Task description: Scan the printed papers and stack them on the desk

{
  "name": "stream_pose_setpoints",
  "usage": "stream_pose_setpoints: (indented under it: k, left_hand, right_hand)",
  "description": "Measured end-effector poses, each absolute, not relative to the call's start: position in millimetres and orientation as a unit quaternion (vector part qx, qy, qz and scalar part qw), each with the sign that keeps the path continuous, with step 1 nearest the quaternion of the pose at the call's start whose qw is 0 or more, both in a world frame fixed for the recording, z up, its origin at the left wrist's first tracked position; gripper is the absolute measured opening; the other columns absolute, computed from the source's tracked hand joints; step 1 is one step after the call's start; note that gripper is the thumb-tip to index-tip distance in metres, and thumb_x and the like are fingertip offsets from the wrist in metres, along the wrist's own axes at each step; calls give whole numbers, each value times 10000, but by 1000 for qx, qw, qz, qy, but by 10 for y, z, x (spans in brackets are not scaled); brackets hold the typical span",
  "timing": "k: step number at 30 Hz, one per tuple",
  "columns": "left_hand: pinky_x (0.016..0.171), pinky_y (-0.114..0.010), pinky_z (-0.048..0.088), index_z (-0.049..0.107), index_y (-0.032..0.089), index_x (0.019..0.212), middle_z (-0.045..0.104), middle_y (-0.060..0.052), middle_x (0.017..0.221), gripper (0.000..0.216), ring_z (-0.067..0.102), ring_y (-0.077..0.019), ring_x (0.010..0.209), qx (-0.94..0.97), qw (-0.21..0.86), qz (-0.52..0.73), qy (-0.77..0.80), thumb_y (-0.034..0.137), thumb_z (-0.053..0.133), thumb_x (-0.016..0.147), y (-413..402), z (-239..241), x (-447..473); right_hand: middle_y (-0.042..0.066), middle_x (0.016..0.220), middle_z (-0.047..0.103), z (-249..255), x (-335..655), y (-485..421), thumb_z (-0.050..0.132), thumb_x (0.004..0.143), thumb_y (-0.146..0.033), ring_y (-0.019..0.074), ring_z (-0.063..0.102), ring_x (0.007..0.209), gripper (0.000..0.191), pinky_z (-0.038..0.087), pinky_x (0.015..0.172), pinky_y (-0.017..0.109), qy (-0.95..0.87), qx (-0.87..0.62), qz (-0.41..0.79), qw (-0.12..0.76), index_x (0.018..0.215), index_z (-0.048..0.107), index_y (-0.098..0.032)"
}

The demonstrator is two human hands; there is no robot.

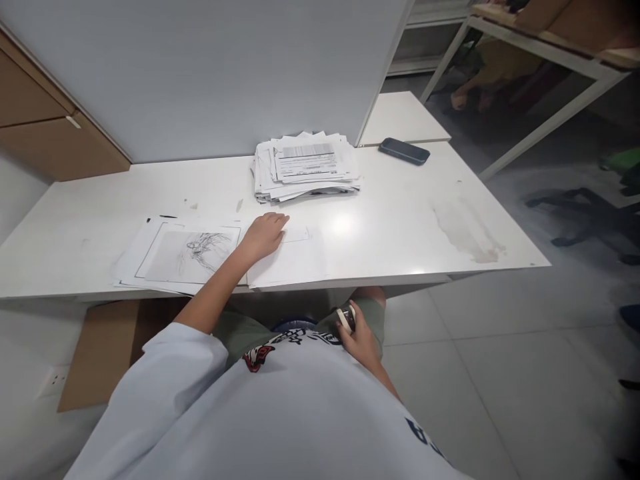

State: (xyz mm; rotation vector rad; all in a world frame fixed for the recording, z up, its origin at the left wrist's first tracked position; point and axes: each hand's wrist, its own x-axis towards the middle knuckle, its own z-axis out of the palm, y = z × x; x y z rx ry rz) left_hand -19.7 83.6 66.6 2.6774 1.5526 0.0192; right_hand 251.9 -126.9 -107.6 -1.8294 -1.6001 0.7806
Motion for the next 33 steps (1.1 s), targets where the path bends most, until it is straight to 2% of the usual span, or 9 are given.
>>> stream_pose_setpoints:
  k: [3,5,7,10,14,18,27,31,33]
  left_hand:
    - [1164,-448,270,363,139,1466,366,-124,1543,626,308,-308,1432,878,59,-49,473,483,441,949,525,611,-222]
    - [1186,-453,231,312,150,1494,274,-123,1584,715,233,-317,1465,890,72,-66,445,548,476,922,297,490,-245]
    - [1197,-427,224,336,160,1480,294,-115,1576,599,250,-270,1466,906,71,-56,414,457,431,968,117,353,-282]
    - [1184,-379,282,441,156,1410,421,-109,1509,438,343,-204,1429,923,70,-21,377,308,331,1014,-19,203,-355]
    - [1153,-402,362,481,171,1383,472,-115,1469,446,377,-225,1409,928,76,44,362,372,426,989,-58,134,-412]
    - [1137,-410,394,528,140,1336,523,-138,1421,385,416,-226,1383,929,65,79,355,255,390,995,-80,117,-380]
    - [1136,-419,394,513,108,1343,486,-155,1449,405,385,-230,1402,929,65,90,353,168,366,970,-121,102,-262]
    - [1162,-455,348,469,109,1388,438,-149,1487,442,356,-246,1419,922,59,84,374,212,395,965,-162,74,-206]
    - [1169,-466,333,457,102,1399,429,-151,1493,448,347,-249,1424,914,57,89,392,225,381,974,-193,43,-171]
  right_hand:
    - [168,1224,653,-1014,2464,-1156,522,848,-446,297,678,1010,611,551,819,421,-608,-668,307,300,1376,437,-151]
    - [162,1220,655,-977,2406,-1093,537,844,-444,292,677,1007,595,548,830,422,-614,-651,315,316,1358,447,-157]
    - [152,1209,661,-946,2337,-1040,555,840,-434,286,673,1016,585,544,845,421,-619,-636,322,331,1351,451,-168]
    - [140,1197,668,-912,2233,-969,579,836,-411,280,664,1035,576,532,871,421,-617,-618,339,351,1348,452,-178]
    - [131,1193,667,-893,2139,-895,591,830,-391,272,653,1052,559,512,903,427,-600,-604,372,371,1332,455,-187]
    - [136,1186,665,-894,2112,-884,591,816,-390,272,646,1050,560,499,923,435,-584,-606,381,382,1317,464,-175]
    - [136,1171,666,-889,2135,-924,600,789,-413,275,642,1031,562,497,914,445,-561,-624,375,394,1284,491,-171]
    - [120,1149,664,-820,2120,-916,631,756,-393,267,635,1012,540,490,913,442,-548,-615,391,410,1239,508,-183]
    - [92,1061,684,-735,2098,-909,668,728,-398,255,642,945,482,509,856,417,-534,-596,437,410,1150,546,-198]
